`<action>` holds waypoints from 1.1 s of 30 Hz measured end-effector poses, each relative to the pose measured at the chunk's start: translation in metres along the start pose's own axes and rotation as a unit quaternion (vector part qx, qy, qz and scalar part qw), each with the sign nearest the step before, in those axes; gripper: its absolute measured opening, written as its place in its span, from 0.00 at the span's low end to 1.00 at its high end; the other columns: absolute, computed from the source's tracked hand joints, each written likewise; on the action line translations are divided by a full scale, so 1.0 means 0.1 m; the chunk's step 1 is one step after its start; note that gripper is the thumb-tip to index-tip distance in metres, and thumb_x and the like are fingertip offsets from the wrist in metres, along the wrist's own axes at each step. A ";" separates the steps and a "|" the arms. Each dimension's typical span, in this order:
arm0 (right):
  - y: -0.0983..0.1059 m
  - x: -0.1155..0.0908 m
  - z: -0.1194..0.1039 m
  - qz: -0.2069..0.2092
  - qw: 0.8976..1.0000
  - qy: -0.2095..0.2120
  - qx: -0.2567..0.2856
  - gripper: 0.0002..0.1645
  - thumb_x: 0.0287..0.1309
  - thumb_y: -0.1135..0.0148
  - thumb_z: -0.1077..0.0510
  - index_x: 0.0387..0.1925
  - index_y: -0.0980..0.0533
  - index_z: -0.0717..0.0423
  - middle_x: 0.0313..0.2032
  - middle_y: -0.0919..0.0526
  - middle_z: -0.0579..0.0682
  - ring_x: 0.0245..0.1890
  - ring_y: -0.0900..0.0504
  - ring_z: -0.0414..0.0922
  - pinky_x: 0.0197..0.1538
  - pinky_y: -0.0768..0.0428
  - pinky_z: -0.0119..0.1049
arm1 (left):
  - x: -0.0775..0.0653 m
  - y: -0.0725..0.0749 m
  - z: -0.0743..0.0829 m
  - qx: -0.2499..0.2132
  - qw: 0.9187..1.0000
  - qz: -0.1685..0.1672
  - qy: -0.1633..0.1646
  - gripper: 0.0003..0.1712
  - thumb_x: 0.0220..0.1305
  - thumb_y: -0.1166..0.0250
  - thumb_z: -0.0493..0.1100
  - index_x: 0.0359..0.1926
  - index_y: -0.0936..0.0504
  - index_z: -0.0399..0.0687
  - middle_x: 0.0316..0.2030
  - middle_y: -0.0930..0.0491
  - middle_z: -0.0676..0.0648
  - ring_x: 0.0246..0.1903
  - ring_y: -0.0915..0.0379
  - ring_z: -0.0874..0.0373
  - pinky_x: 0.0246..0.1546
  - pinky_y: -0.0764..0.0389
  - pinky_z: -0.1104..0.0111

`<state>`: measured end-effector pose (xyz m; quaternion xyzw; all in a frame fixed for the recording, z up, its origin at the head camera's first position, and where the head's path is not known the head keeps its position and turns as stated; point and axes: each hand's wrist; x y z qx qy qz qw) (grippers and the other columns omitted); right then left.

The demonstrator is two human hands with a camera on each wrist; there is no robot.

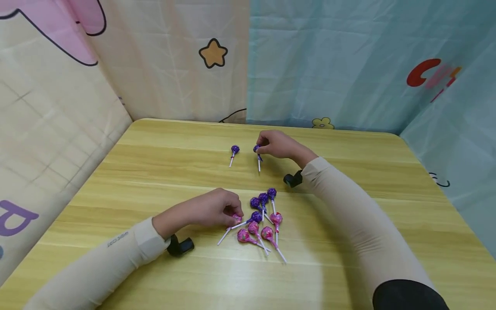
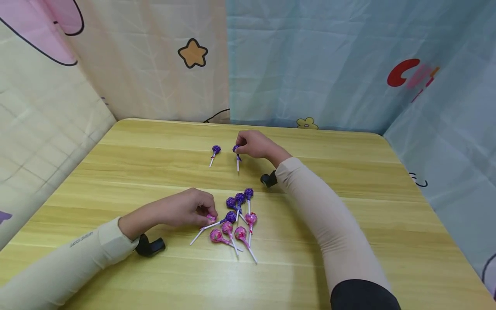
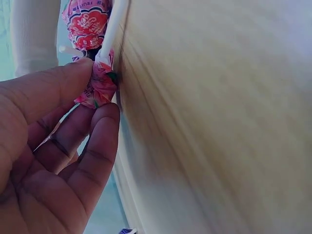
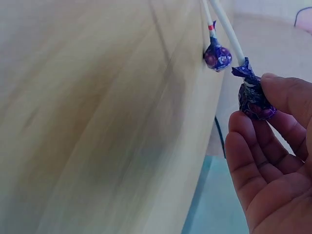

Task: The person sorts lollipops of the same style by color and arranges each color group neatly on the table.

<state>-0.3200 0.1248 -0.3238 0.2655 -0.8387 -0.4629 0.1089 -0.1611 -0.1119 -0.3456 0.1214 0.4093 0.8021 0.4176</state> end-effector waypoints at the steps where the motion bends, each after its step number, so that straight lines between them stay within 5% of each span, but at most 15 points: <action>1: -0.01 0.06 0.00 0.000 1.000 -0.003 0.001 0.08 0.66 0.36 0.55 0.41 0.24 0.55 0.39 0.19 0.50 0.37 0.26 0.47 0.43 0.27 0.41 | 0.00 0.00 0.00 0.000 1.000 0.001 -0.001 0.04 0.64 0.31 0.38 0.35 0.15 0.53 0.31 0.24 0.59 0.31 0.29 0.63 0.34 0.24 0.69; 12: -0.13 0.45 0.03 -0.005 0.999 -0.017 0.033 0.09 0.63 0.34 0.56 0.38 0.24 0.57 0.39 0.20 0.51 0.36 0.28 0.46 0.41 0.29 0.37 | 0.02 0.04 0.01 -0.010 1.000 0.001 0.006 0.04 0.63 0.31 0.37 0.35 0.15 0.51 0.32 0.23 0.58 0.31 0.29 0.63 0.34 0.24 0.70; 24: -0.21 0.51 0.03 -0.014 0.994 -0.045 0.098 0.09 0.64 0.34 0.58 0.37 0.25 0.59 0.38 0.23 0.52 0.33 0.29 0.46 0.35 0.30 0.36 | 0.03 0.02 0.00 0.002 1.000 -0.001 0.001 0.06 0.62 0.31 0.36 0.33 0.16 0.53 0.30 0.24 0.59 0.30 0.29 0.64 0.33 0.24 0.70; 33: -0.27 0.55 0.01 -0.008 0.996 -0.049 0.078 0.09 0.64 0.34 0.58 0.39 0.24 0.59 0.38 0.23 0.52 0.31 0.30 0.46 0.33 0.31 0.35 | 0.03 0.02 0.03 0.000 1.000 -0.005 0.005 0.05 0.62 0.31 0.36 0.33 0.16 0.53 0.30 0.24 0.58 0.30 0.30 0.64 0.32 0.26 0.70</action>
Point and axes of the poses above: each hand's wrist, its own x-axis towards the middle knuckle, its own y-axis out of the back of the hand, z = x × y
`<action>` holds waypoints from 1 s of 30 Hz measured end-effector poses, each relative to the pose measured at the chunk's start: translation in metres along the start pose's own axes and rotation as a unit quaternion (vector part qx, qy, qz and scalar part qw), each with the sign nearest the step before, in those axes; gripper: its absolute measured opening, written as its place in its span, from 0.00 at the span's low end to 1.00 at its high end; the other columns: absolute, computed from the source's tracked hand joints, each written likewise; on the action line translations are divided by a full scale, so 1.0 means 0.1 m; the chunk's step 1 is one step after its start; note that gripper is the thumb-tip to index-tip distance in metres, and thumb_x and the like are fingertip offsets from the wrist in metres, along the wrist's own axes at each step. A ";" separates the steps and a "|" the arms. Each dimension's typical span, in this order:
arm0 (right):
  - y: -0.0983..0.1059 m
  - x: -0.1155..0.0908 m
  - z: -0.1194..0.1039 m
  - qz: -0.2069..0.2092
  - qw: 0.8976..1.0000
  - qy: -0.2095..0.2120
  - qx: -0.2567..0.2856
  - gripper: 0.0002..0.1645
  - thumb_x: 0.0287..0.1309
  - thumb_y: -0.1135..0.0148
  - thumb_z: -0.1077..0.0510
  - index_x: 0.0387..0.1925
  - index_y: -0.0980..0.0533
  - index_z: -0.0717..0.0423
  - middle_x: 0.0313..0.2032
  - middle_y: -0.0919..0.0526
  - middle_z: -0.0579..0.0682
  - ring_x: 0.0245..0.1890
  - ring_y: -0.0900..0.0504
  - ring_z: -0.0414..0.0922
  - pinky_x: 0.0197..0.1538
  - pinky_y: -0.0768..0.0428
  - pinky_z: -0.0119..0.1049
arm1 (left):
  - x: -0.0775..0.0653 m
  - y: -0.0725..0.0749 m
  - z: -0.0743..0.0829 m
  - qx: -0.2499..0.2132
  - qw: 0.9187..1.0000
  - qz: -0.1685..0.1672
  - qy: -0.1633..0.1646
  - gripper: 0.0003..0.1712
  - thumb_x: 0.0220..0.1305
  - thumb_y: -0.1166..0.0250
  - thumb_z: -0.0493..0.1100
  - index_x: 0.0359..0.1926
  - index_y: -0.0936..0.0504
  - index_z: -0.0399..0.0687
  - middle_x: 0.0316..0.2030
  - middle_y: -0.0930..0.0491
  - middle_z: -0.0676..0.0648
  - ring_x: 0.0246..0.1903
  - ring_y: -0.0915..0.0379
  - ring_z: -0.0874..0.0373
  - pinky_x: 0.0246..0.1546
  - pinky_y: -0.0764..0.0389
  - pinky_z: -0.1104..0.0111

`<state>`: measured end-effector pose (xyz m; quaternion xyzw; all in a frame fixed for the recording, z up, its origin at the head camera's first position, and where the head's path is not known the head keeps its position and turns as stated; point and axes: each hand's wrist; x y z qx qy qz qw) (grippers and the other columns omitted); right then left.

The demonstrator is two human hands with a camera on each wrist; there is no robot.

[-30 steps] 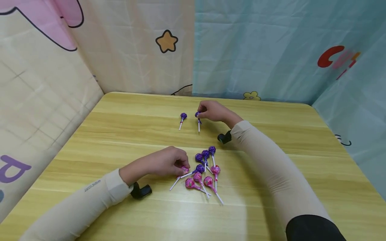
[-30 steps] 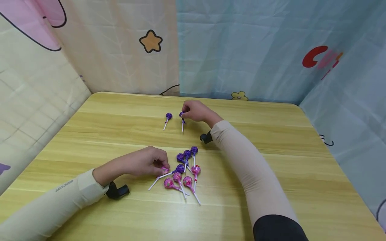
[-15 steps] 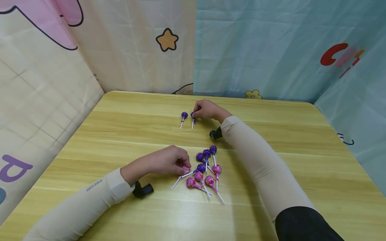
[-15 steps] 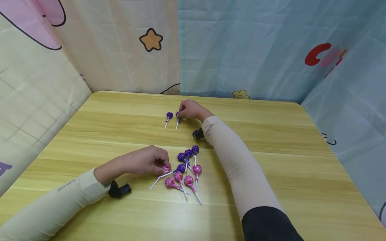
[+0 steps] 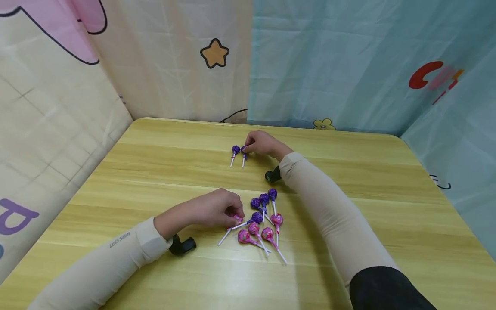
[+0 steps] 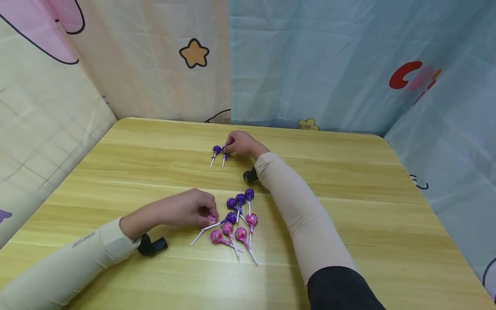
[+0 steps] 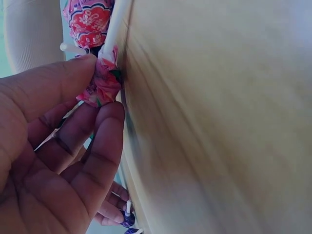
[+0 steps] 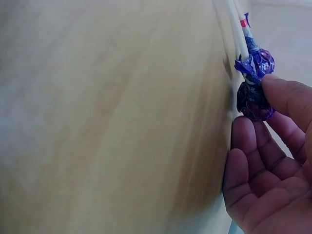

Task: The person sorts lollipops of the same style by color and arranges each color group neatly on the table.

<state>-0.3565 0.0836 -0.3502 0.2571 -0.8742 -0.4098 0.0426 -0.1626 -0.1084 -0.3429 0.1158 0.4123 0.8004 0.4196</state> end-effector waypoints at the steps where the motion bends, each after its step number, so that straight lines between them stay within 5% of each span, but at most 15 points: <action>1: -0.01 0.00 0.00 0.003 1.000 0.001 -0.003 0.09 0.64 0.34 0.58 0.39 0.24 0.59 0.38 0.23 0.53 0.31 0.30 0.46 0.33 0.30 0.35 | 0.00 -0.01 0.00 0.001 1.000 0.001 0.000 0.05 0.62 0.31 0.36 0.33 0.16 0.53 0.30 0.24 0.58 0.30 0.30 0.64 0.32 0.26 0.70; 19: -0.03 0.02 0.01 -0.006 1.000 0.001 -0.002 0.14 0.63 0.33 0.57 0.46 0.25 0.59 0.44 0.22 0.53 0.40 0.28 0.47 0.41 0.27 0.36 | -0.01 -0.02 0.01 0.005 1.000 0.006 -0.002 0.06 0.62 0.31 0.37 0.33 0.16 0.54 0.30 0.25 0.58 0.30 0.30 0.63 0.32 0.25 0.70; 30: -0.01 -0.02 0.03 -0.008 1.000 0.009 -0.002 0.14 0.63 0.33 0.57 0.45 0.25 0.59 0.42 0.23 0.53 0.36 0.29 0.47 0.38 0.29 0.35 | -0.01 -0.02 0.00 -0.002 1.000 0.003 -0.010 0.05 0.62 0.31 0.36 0.33 0.16 0.51 0.30 0.25 0.58 0.30 0.30 0.64 0.32 0.26 0.70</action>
Point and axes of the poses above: each hand's wrist, its own x-axis towards the middle knuckle, its own y-axis out of the back of the hand, z = x × y
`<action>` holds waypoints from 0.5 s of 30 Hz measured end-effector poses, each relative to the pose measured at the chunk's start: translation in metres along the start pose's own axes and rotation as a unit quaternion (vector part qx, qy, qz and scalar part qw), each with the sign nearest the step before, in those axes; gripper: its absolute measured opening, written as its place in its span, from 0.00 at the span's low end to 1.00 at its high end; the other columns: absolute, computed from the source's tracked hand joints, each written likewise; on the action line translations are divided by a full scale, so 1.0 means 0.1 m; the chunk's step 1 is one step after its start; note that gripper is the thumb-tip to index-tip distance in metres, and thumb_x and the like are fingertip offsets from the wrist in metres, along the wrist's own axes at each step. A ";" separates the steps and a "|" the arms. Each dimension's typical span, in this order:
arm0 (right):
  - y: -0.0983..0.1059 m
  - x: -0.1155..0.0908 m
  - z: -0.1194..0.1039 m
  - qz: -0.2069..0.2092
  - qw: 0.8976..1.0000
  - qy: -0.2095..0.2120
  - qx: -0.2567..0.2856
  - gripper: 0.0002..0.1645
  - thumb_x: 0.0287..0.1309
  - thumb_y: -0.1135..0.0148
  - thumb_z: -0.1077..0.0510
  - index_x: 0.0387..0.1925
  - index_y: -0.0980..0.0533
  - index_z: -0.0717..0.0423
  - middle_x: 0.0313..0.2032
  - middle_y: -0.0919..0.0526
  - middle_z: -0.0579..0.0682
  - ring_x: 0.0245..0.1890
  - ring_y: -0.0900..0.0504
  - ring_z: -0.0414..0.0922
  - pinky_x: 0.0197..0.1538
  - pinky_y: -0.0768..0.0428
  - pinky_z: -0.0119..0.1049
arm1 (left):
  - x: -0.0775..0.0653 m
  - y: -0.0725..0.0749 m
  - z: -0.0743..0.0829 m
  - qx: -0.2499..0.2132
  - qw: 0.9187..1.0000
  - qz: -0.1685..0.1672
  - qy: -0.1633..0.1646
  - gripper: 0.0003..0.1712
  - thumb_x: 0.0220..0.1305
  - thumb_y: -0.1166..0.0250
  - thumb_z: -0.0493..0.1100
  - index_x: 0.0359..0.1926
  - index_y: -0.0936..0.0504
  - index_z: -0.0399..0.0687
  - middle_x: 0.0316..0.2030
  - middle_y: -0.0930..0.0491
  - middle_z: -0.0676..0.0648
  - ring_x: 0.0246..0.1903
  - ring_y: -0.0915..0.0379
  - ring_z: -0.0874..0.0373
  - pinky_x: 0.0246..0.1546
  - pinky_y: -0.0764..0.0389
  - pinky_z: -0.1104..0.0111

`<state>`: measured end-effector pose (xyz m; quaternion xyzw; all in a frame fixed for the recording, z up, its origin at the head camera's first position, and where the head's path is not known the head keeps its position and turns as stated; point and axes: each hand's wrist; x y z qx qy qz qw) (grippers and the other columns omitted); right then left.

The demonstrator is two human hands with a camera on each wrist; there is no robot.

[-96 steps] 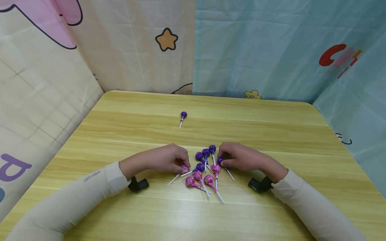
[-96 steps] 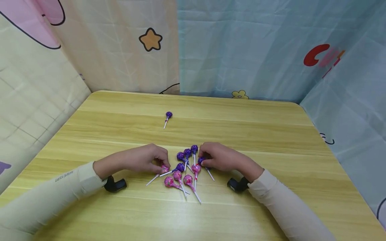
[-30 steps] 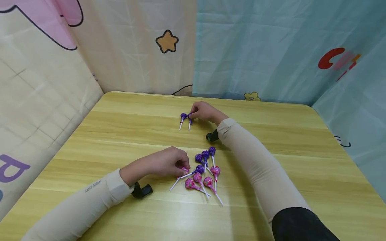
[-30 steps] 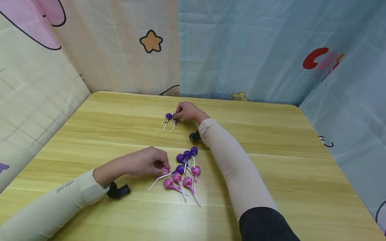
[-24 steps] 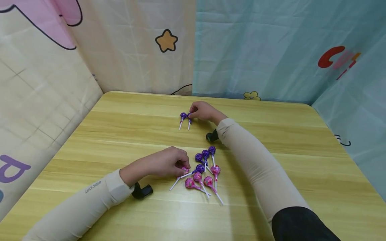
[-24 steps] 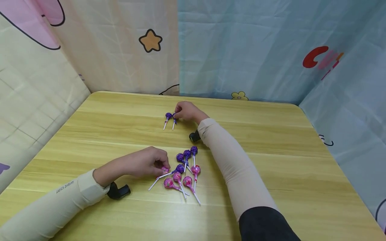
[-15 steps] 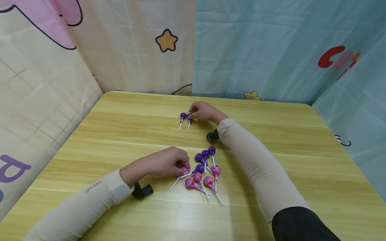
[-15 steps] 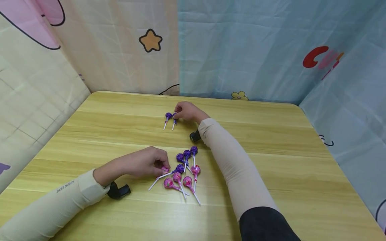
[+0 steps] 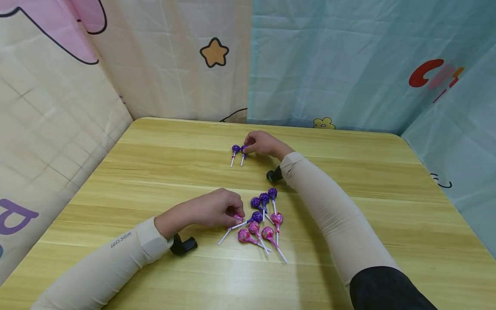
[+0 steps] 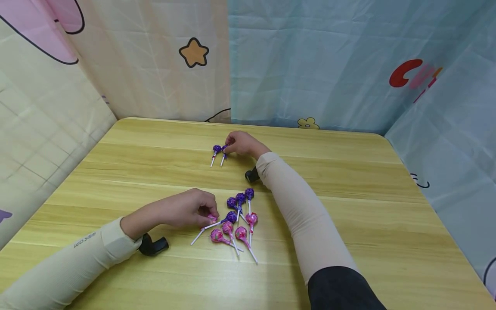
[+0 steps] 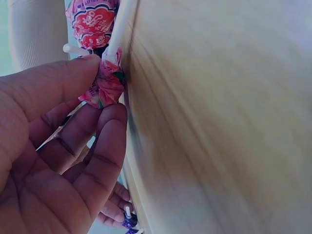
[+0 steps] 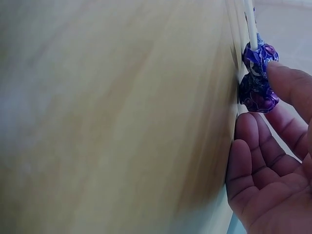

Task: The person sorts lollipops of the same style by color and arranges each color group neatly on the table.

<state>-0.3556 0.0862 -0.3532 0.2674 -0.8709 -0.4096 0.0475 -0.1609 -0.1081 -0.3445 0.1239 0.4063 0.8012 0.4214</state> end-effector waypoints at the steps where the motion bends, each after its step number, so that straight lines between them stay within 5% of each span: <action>1: 0.00 0.00 0.00 0.000 1.000 0.000 0.002 0.14 0.63 0.33 0.57 0.45 0.25 0.59 0.42 0.23 0.53 0.36 0.29 0.47 0.38 0.29 0.35 | 0.00 0.00 0.00 0.001 1.000 0.000 -0.001 0.05 0.62 0.31 0.36 0.33 0.16 0.52 0.30 0.25 0.58 0.30 0.30 0.64 0.32 0.26 0.70; 15: 0.06 -0.14 0.07 0.001 0.999 0.010 0.037 0.15 0.65 0.35 0.54 0.48 0.25 0.57 0.45 0.22 0.53 0.38 0.28 0.48 0.40 0.27 0.38 | 0.00 0.00 0.02 -0.005 1.000 -0.001 0.004 0.05 0.62 0.31 0.35 0.33 0.16 0.51 0.30 0.25 0.57 0.30 0.30 0.64 0.32 0.25 0.70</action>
Point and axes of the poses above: each hand's wrist, its own x-axis towards the middle knuckle, its own y-axis out of the back of the hand, z = x × y
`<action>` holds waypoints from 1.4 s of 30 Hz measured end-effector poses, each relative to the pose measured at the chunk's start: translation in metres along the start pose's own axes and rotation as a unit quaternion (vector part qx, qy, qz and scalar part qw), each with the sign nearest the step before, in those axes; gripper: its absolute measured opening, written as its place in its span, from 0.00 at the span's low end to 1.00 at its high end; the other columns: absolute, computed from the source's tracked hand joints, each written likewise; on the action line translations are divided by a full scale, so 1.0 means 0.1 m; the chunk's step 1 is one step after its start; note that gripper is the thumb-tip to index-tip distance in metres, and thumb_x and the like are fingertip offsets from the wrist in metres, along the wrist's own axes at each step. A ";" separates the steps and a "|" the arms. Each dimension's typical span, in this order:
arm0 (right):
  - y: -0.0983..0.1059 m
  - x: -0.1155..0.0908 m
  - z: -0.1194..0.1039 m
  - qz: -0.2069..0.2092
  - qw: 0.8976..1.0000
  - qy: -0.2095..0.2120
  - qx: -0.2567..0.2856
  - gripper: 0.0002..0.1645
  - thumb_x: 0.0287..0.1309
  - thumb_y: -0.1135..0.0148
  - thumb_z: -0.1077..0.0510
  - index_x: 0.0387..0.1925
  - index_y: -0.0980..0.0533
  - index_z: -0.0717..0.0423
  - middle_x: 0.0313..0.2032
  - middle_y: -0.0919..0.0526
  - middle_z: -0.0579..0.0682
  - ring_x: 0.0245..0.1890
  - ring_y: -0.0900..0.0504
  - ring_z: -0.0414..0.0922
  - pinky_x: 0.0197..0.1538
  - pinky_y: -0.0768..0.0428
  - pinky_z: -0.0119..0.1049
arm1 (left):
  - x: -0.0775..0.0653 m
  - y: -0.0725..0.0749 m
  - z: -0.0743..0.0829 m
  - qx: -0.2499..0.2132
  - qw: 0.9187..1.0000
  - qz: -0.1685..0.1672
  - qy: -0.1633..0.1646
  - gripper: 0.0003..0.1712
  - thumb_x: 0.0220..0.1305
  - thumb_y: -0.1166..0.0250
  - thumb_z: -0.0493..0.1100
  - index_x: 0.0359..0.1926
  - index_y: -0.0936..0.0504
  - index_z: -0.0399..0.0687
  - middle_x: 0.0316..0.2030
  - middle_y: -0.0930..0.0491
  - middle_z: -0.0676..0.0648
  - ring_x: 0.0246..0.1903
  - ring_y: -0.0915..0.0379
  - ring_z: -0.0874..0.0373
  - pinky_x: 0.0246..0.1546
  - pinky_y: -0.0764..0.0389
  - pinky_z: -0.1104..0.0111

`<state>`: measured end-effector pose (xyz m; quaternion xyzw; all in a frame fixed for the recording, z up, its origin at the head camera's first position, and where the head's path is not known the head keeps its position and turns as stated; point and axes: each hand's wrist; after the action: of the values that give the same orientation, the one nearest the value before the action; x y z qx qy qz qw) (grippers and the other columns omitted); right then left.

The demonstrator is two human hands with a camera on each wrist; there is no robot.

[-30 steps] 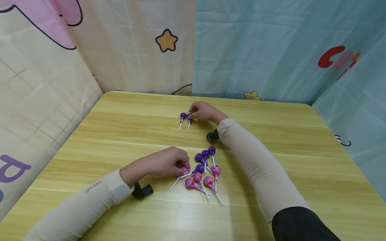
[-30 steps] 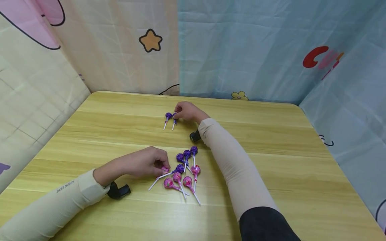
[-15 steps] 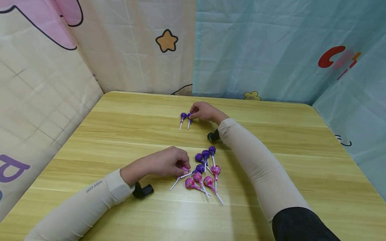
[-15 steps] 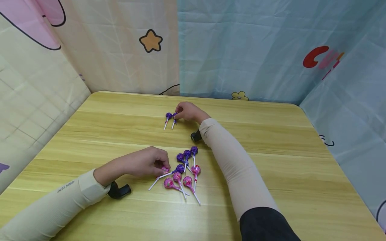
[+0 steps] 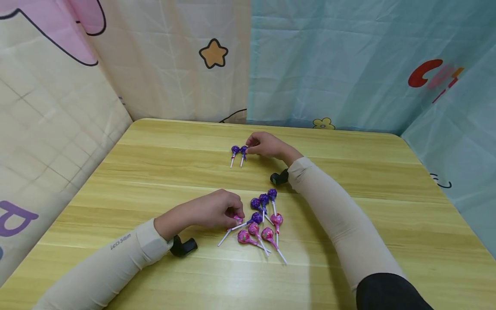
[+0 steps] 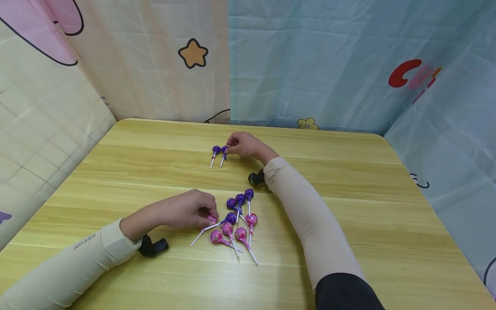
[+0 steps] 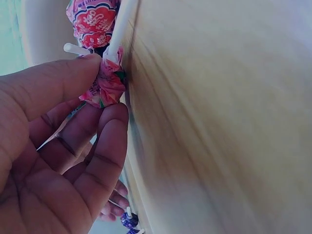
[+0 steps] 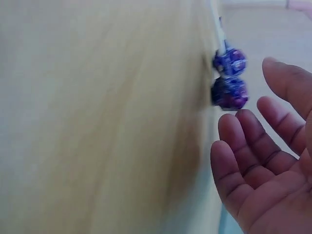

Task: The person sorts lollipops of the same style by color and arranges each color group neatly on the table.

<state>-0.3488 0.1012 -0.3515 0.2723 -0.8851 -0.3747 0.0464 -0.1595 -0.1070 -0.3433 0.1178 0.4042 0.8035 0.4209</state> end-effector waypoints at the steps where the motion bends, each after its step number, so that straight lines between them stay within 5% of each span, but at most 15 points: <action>1: 0.01 -0.02 0.00 0.001 1.000 0.004 -0.003 0.15 0.65 0.35 0.54 0.48 0.25 0.57 0.45 0.22 0.53 0.39 0.28 0.48 0.41 0.26 0.38 | 0.00 0.00 0.00 0.000 1.000 0.000 0.000 0.05 0.62 0.31 0.35 0.33 0.16 0.51 0.30 0.25 0.57 0.30 0.30 0.64 0.32 0.25 0.70; 23: -0.01 -0.97 -0.06 -0.031 0.996 0.078 -0.006 0.15 0.66 0.36 0.59 0.50 0.24 0.63 0.47 0.19 0.53 0.49 0.21 0.48 0.54 0.24 0.46 | 0.02 -0.01 -0.02 -0.005 1.000 0.006 -0.021 0.05 0.61 0.31 0.34 0.32 0.16 0.50 0.29 0.25 0.58 0.29 0.30 0.65 0.32 0.24 0.70; 42: -0.18 -1.48 0.07 -0.048 0.997 0.059 -0.021 0.11 0.65 0.36 0.60 0.48 0.23 0.59 0.41 0.19 0.47 0.43 0.21 0.44 0.49 0.23 0.42 | 0.00 -0.03 0.01 0.001 1.000 0.010 -0.014 0.05 0.61 0.32 0.33 0.32 0.16 0.48 0.29 0.25 0.58 0.29 0.31 0.65 0.31 0.25 0.71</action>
<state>-0.2176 0.1721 -0.3511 0.3352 -0.8586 -0.3781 0.0863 -0.1571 -0.1056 -0.3446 0.1337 0.3978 0.8057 0.4180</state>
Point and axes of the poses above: each hand's wrist, its own x-axis towards the middle knuckle, its own y-axis out of the back of the hand, z = x × y
